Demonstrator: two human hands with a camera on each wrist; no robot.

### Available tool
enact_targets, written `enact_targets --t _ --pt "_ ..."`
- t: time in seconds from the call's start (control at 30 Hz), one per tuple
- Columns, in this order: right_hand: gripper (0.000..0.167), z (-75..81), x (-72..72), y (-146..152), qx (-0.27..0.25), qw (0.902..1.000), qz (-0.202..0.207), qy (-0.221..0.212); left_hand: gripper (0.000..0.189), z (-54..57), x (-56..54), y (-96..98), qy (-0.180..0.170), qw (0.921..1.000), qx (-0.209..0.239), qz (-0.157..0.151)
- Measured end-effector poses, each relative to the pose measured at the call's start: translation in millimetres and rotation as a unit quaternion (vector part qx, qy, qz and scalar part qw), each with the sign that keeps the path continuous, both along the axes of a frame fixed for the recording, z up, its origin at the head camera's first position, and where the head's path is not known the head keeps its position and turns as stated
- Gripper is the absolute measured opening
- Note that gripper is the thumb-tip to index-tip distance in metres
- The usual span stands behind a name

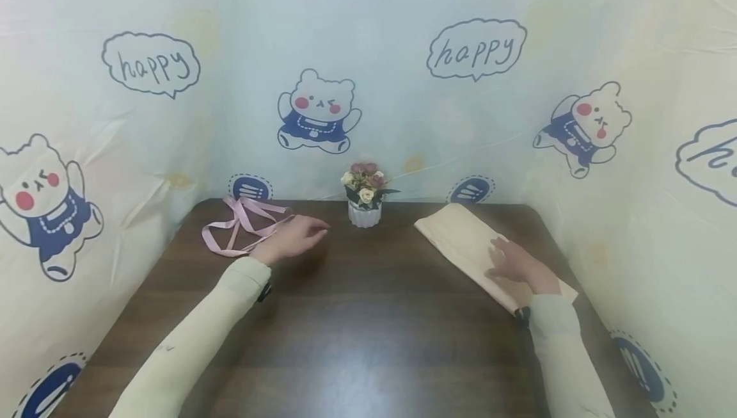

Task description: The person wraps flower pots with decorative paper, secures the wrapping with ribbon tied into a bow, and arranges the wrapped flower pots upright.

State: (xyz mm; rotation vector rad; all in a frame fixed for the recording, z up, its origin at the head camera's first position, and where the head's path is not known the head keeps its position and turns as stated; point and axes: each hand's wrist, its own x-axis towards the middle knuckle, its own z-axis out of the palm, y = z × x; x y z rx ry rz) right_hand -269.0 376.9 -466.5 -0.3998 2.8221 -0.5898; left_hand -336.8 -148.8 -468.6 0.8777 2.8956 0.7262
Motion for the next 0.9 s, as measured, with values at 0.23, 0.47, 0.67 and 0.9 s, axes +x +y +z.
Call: enact_targets --t 0.23,0.47,0.67,0.9 --pt "0.096 -4.6 23.0 24 0.003 0.9995 -0.01 -0.029 0.028 -13.1 -18.9 60.8 -0.01 0.9963 0.012 -0.085" --pt "0.096 -6.8 41.3 41 0.008 0.9998 0.016 -0.006 0.034 -19.8 -29.8 133.0 -0.031 0.9946 0.017 -0.097" --pt "0.095 -17.9 49.7 51 0.002 0.9997 0.022 -0.001 0.039 -31.0 -31.0 185.5 -0.031 0.9947 0.003 -0.098" --pt "0.094 -32.2 50.4 52 0.02 0.9994 0.023 0.016 0.043 -32.5 -27.8 234.7 -0.024 0.9916 -0.006 -0.127"
